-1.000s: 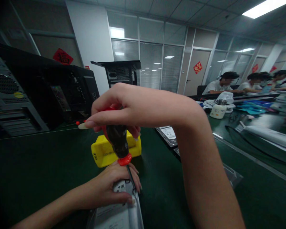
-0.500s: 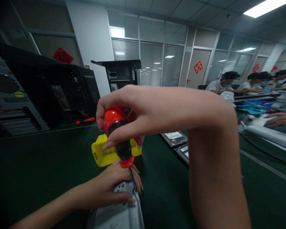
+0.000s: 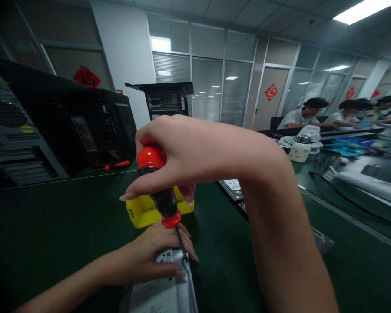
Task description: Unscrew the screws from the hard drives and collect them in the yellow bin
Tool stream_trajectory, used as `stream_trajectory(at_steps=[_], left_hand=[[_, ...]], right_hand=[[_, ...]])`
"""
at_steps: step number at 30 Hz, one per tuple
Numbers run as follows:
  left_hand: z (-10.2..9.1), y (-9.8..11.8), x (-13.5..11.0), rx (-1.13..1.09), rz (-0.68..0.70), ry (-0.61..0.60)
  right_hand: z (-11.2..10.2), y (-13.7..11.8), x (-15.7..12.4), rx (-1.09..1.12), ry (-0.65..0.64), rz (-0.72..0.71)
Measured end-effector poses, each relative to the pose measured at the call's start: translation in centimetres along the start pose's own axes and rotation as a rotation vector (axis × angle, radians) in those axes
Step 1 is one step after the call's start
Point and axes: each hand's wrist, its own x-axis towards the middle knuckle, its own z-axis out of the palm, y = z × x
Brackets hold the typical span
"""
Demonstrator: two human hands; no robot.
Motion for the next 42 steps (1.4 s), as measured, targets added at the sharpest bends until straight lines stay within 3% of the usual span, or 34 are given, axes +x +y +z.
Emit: stream_trajectory(at_steps=[7, 11, 15, 24, 34, 39, 42], left_hand=[[-0.1, 0.1, 0.0, 0.015, 0.015, -0.021], [0.0, 0.1, 0.1, 0.013, -0.009, -0.009], [0.0, 0.2, 0.2, 0.000, -0.034, -0.011], [0.2, 0.2, 0.0, 0.012, -0.039, 0.032], [0.3, 0.2, 0.3, -0.039, -0.047, 0.019], [0.3, 0.2, 0.3, -0.015, -0.032, 0.002], [0.3, 0.1, 0.3, 0.007, -0.032, 0.006]], right_hand=[[-0.1, 0.6, 0.4, -0.127, 0.064, -0.019], [-0.1, 1.3, 0.5, -0.153, 0.106, 0.054], [-0.1, 1.4, 0.3, -0.121, 0.033, 0.081], [-0.8, 0.3, -1.2, -0.024, -0.122, -0.104], [-0.3, 0.0, 0.4, -0.112, -0.025, -0.153], [-0.1, 0.1, 0.3, -0.167, 0.053, -0.083], [-0.2, 0.3, -0.2, -0.095, 0.029, -0.041]])
